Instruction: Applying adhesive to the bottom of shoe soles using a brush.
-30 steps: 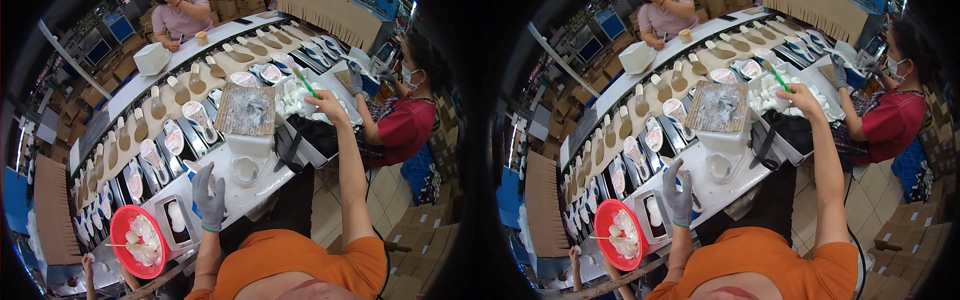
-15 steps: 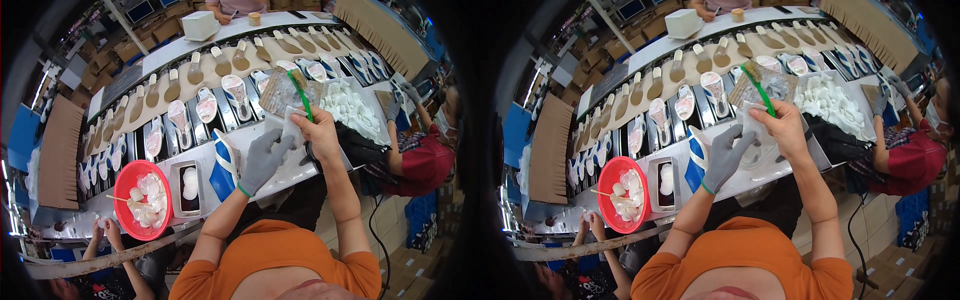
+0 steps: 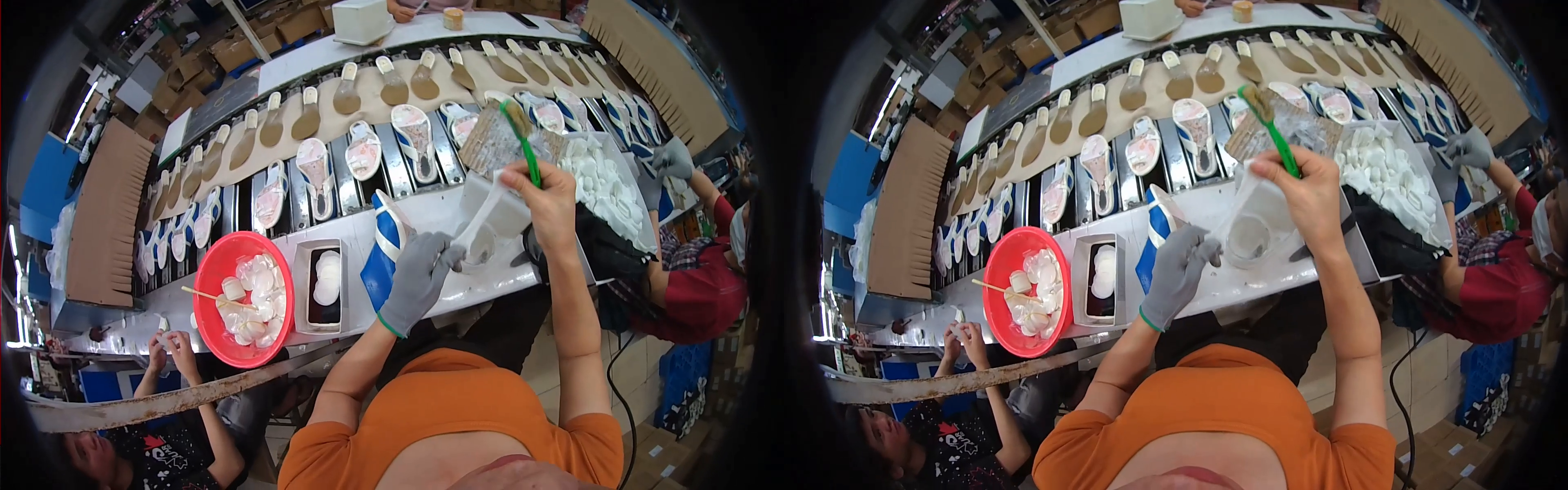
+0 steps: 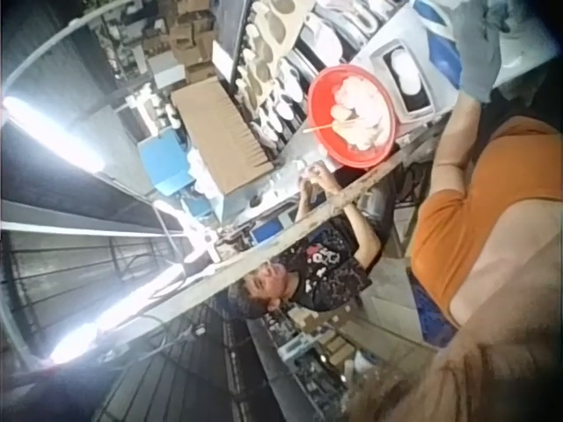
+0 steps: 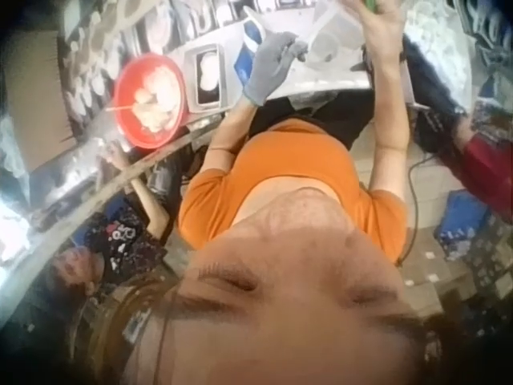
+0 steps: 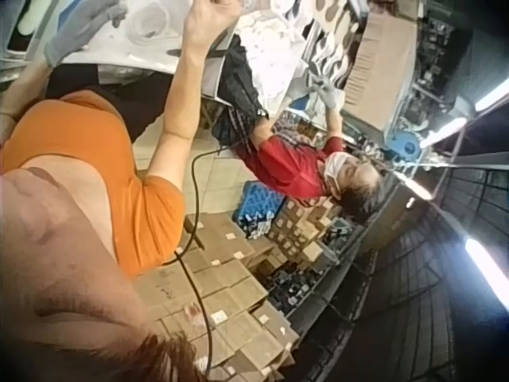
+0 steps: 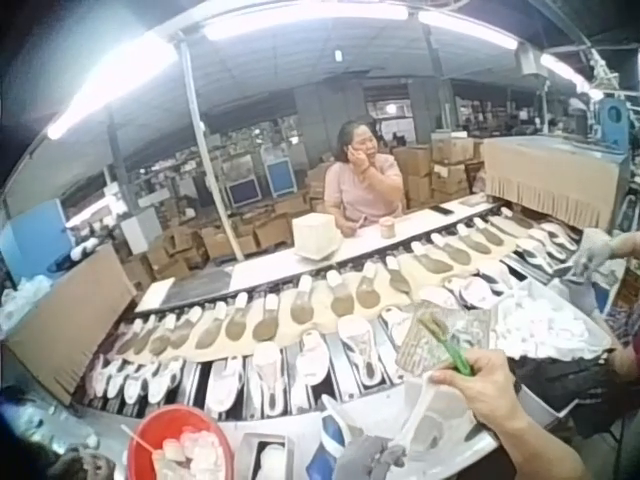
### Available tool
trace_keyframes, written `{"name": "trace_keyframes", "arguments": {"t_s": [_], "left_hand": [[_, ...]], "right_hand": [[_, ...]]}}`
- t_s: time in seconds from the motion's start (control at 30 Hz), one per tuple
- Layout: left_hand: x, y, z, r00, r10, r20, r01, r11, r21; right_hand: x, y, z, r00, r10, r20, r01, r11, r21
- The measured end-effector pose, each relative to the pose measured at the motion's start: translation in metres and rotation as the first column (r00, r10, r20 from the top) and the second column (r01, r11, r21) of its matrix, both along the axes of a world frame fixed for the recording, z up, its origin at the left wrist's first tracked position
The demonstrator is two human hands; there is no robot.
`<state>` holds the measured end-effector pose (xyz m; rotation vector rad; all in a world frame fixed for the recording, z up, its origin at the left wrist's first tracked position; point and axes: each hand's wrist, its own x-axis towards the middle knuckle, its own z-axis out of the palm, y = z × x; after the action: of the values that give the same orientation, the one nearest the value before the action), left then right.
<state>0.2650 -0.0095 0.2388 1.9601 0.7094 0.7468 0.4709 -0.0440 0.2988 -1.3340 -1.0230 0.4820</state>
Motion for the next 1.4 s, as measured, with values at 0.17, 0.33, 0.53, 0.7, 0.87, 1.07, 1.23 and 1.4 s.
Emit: {"name": "trace_keyframes", "arguments": {"t_s": [0.17, 0.33, 0.53, 0.7, 0.87, 1.07, 1.23, 1.4], "left_hand": [[-0.024, 0.018, -0.035, 0.890, 0.455, 0.009, -0.440, 0.855, 0.276], [-0.050, 0.027, -0.091, 0.823, 0.403, -0.400, -0.458, 0.888, -0.048], [-0.062, 0.062, -0.129, 0.932, 0.319, -0.170, -0.356, 0.895, -0.269], [-0.031, 0.055, -0.114, 0.697, 0.510, 0.504, 0.125, 0.605, -0.786], [-0.029, 0.035, -0.075, 0.653, 0.455, 0.606, 0.262, 0.615, -0.744], [-0.028, 0.016, -0.071, 0.635, 0.423, 0.646, 0.281, 0.652, -0.704], [-0.032, 0.013, -0.083, 0.668, 0.421, 0.614, 0.342, 0.560, -0.755], [-0.026, 0.014, -0.077, 0.626, 0.395, 0.673, 0.384, 0.596, -0.706]], "right_hand": [[0.000, -0.014, 0.015, 1.000, 0.000, 0.022, 0.001, 0.998, -0.060], [-0.014, -0.031, 0.023, 0.983, 0.176, -0.055, -0.178, 0.984, -0.028], [-0.031, -0.044, 0.031, 0.908, 0.356, -0.221, -0.369, 0.929, -0.021], [-0.047, -0.056, 0.023, 0.815, 0.505, -0.283, -0.543, 0.837, -0.070], [-0.070, -0.042, 0.009, 0.862, 0.472, -0.186, -0.505, 0.833, -0.224], [-0.080, -0.018, -0.005, 0.898, 0.437, -0.052, -0.439, 0.880, -0.179], [-0.082, -0.007, -0.013, 0.883, 0.414, 0.221, -0.390, 0.909, -0.147], [-0.090, -0.005, -0.009, 0.829, 0.178, 0.531, -0.187, 0.982, -0.037]]}}
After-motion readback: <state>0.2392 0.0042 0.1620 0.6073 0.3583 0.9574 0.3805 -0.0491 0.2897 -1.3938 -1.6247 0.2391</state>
